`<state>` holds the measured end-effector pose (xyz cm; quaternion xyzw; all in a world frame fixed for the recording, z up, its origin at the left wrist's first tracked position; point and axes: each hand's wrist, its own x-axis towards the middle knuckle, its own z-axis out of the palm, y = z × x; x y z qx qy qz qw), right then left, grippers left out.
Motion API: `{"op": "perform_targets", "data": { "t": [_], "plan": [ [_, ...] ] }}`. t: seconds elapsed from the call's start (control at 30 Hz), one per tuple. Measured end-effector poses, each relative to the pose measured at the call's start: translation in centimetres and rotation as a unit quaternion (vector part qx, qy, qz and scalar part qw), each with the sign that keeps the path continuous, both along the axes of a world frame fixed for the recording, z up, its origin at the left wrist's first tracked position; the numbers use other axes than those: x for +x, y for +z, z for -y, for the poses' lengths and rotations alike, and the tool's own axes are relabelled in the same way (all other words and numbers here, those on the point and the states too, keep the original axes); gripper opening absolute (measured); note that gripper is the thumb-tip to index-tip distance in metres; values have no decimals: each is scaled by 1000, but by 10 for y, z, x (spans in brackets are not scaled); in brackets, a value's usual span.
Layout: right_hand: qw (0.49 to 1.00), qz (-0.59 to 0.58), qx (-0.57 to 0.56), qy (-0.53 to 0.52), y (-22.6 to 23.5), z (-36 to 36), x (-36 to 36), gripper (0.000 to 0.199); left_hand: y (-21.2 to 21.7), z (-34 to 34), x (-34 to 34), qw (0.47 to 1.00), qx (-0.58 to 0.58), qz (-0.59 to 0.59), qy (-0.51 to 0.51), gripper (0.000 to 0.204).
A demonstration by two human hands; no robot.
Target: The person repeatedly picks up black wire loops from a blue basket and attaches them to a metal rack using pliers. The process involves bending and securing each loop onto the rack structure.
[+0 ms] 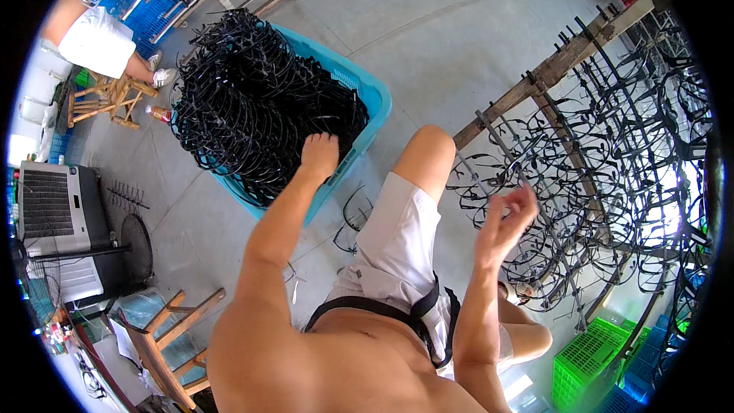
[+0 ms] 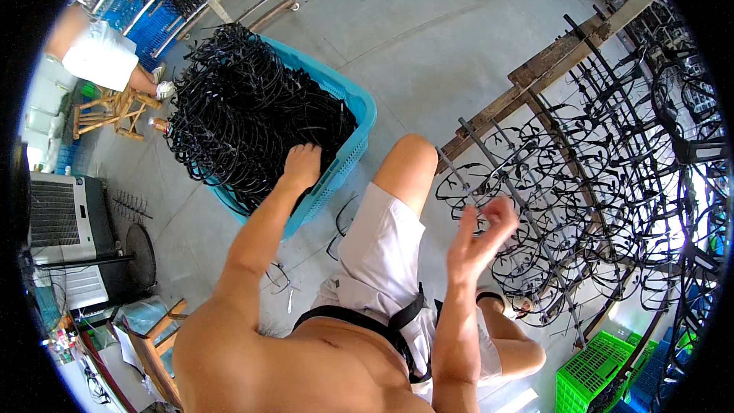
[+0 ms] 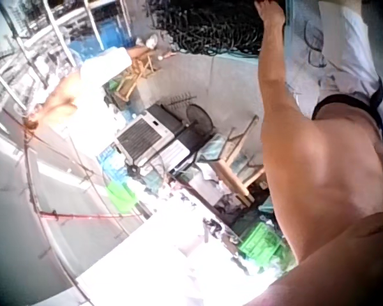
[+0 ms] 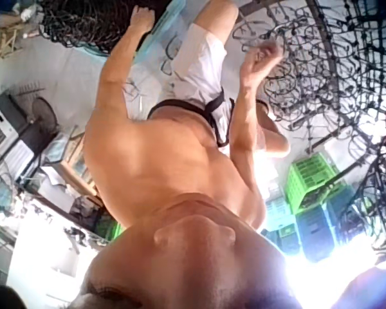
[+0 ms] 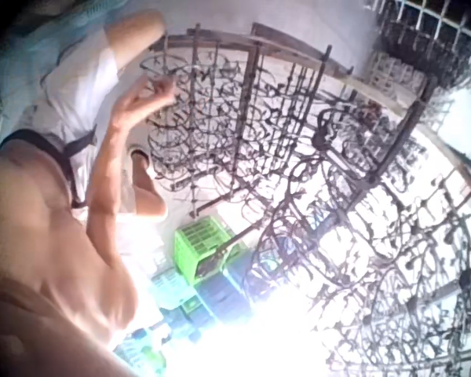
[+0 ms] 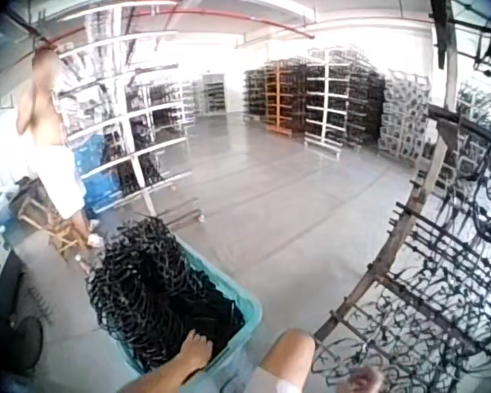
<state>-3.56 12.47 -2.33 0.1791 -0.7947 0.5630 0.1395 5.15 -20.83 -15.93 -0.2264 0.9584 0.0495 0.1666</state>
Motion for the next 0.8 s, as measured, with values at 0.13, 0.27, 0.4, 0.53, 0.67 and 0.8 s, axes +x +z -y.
{"op": "perform_targets", "data": {
  "t": [0.13, 0.27, 0.4, 0.53, 0.67, 0.8],
  "plan": [
    [992, 89, -11, 88, -16, 10, 23, 41, -10, -4, 0, 956, -118, 220, -153, 67],
    [983, 121, 28, 135, -9, 13, 27, 38, -2, 3, -21, 924, -100, 314, -193, 74],
    [969, 173, 22, 172, -8, 15, 29, 36, -36, 26, -28, 941, -52, 244, -227, 60],
    [960, 204, 44, 187, -10, 25, 25, 30, 3, 51, -30, 966, 63, 88, -234, 51],
    [926, 275, 54, 253, -23, 69, 16, 28, 52, 56, -23, 980, 164, 5, -109, 44],
    [896, 296, 55, 326, -66, 131, 9, 39, 47, 68, -6, 971, 148, -107, -155, 32]
  ]
}}
